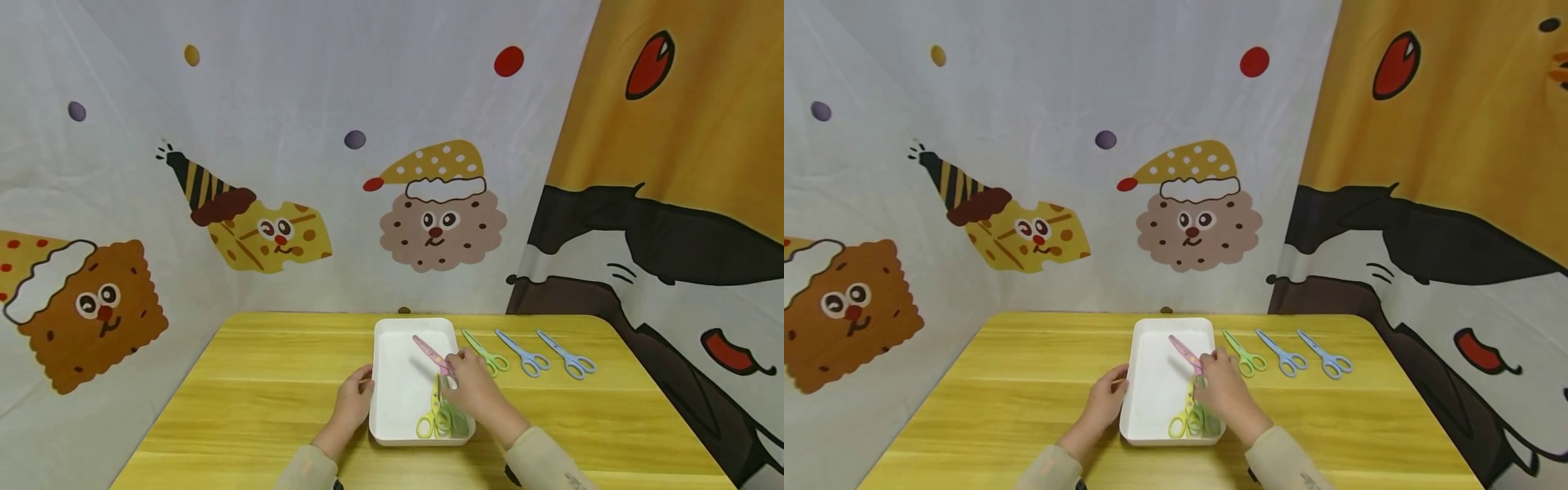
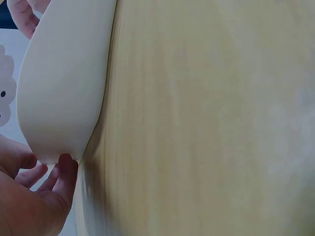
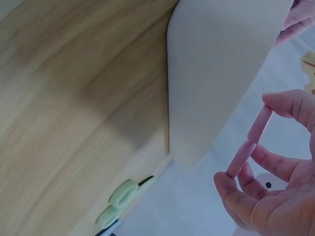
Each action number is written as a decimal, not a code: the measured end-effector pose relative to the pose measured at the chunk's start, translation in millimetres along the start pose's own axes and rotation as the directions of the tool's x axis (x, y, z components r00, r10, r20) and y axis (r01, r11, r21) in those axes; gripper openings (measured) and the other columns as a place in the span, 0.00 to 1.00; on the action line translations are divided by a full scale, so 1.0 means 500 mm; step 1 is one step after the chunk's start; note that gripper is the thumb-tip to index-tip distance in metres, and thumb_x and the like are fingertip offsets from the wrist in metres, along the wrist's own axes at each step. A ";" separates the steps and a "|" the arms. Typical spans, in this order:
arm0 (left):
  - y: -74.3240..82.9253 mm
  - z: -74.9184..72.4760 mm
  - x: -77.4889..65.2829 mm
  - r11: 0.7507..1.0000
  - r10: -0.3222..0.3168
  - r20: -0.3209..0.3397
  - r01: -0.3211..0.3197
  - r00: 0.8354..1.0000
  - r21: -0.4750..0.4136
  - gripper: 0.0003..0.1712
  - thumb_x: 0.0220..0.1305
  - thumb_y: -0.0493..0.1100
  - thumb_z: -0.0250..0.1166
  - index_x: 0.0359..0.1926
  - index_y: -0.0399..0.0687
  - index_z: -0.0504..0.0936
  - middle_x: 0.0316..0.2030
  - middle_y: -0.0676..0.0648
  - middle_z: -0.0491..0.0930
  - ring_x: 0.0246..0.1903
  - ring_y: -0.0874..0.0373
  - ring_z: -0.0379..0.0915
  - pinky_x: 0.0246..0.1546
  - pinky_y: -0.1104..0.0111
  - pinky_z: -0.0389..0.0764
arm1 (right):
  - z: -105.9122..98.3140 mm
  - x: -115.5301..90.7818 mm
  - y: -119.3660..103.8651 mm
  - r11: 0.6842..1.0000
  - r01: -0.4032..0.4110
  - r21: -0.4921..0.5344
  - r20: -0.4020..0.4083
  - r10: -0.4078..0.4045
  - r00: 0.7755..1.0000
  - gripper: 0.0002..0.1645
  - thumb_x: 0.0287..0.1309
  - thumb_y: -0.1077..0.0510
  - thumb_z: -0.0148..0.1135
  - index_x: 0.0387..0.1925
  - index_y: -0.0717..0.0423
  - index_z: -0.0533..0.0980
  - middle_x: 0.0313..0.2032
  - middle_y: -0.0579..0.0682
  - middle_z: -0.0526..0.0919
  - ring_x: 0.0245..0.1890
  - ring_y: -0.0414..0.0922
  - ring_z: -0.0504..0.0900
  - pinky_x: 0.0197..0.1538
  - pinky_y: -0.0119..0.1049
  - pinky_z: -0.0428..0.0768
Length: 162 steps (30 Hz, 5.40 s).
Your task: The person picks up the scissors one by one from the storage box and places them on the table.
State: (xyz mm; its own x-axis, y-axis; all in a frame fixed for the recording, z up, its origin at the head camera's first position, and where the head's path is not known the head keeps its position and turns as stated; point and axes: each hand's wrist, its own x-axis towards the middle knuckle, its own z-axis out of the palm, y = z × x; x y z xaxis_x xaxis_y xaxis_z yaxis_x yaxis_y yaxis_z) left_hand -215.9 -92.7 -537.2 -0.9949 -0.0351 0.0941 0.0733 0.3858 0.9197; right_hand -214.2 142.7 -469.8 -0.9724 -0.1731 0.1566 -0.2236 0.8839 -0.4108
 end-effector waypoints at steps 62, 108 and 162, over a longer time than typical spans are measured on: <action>0.007 -0.001 -0.002 0.999 -0.016 -0.007 0.016 1.000 0.034 0.21 0.65 0.31 0.55 0.59 0.32 0.72 0.53 0.34 0.76 0.48 0.44 0.77 0.45 0.60 0.83 | -0.063 -0.043 0.152 0.998 -0.018 -0.061 -0.079 0.013 0.997 0.29 0.42 0.56 0.69 0.47 0.68 0.77 0.44 0.65 0.75 0.40 0.60 0.73 0.43 0.54 0.75; 0.000 0.001 0.001 1.000 -0.009 -0.006 0.009 1.000 0.027 0.21 0.65 0.31 0.55 0.59 0.31 0.72 0.53 0.34 0.76 0.48 0.44 0.77 0.45 0.61 0.83 | -0.047 -0.087 0.186 0.990 -0.126 -0.065 0.094 0.131 0.987 0.31 0.37 0.54 0.73 0.47 0.63 0.77 0.44 0.59 0.74 0.33 0.50 0.71 0.34 0.44 0.77; 0.002 0.000 0.000 1.000 -0.005 -0.010 0.005 1.000 0.017 0.21 0.65 0.30 0.55 0.59 0.30 0.71 0.51 0.34 0.77 0.47 0.44 0.78 0.44 0.62 0.83 | -0.032 -0.106 0.169 0.984 -0.138 -0.112 0.153 0.154 0.976 0.22 0.36 0.54 0.70 0.37 0.58 0.78 0.30 0.51 0.70 0.27 0.48 0.66 0.26 0.37 0.66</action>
State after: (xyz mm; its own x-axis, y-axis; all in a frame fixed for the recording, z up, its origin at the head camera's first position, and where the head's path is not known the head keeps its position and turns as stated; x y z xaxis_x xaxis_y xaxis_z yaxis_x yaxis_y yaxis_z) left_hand -216.0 -92.4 -536.1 -0.9946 -0.0460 0.0931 0.0669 0.4014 0.9135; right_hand -180.3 233.6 -498.4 -0.9939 -0.0993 -0.0474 -0.0786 0.9422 -0.3256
